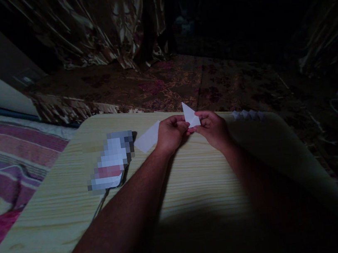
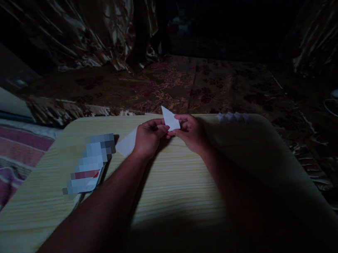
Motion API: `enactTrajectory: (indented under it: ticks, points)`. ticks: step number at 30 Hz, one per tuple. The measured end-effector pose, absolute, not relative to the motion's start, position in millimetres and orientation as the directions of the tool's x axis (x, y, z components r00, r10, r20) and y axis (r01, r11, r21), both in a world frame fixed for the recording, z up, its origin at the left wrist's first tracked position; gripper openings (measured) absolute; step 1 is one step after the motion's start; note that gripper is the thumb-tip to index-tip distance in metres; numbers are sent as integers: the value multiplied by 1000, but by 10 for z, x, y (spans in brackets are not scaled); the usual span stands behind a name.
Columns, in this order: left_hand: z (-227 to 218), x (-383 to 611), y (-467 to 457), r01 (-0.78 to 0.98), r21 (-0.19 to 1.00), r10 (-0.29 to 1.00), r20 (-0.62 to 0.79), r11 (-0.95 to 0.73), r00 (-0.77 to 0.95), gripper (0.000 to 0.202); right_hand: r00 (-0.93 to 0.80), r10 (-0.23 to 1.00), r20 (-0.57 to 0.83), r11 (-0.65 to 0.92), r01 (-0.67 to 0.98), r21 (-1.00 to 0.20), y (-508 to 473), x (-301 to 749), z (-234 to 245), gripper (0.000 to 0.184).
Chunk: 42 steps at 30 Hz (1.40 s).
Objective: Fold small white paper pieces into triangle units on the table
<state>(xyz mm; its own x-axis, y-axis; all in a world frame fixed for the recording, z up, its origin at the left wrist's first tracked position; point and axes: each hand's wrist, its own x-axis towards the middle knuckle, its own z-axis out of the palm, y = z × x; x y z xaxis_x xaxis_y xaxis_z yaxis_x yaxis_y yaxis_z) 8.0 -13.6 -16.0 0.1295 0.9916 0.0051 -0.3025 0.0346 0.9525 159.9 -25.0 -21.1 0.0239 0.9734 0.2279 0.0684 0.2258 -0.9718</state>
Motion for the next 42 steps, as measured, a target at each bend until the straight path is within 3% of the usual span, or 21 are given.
enactTrajectory:
  ticks: [12, 17, 21, 27, 33, 42]
  points:
    - [-157, 77, -145, -292, 956, 985, 53, -3, 165, 30, 68, 962, 263, 257, 82, -963, -232, 1612, -221, 43]
    - [-119, 77, -170, -212, 975, 982, 105, -70, 155, 41, 145, 941, 305, 276, 193, -942, -223, 1642, -213, 28]
    - [-122, 82, -160, -170, 983, 991, 80, -61, 109, 56, 173, 918, 357, 300, 287, -910, -214, 1674, -237, 26]
    - [-198, 79, -88, -258, 957, 991, 130, -136, -37, 61, 160, 927, 339, 294, 251, -922, -208, 1678, -231, 20]
    - [-245, 81, -117, -99, 991, 977, 106, -88, 185, 33, 164, 941, 295, 266, 177, -948, -184, 1663, -248, 15]
    - [-202, 78, -148, -52, 995, 983, 97, -89, 159, 26, 156, 943, 293, 269, 159, -950, -211, 1648, -221, 19]
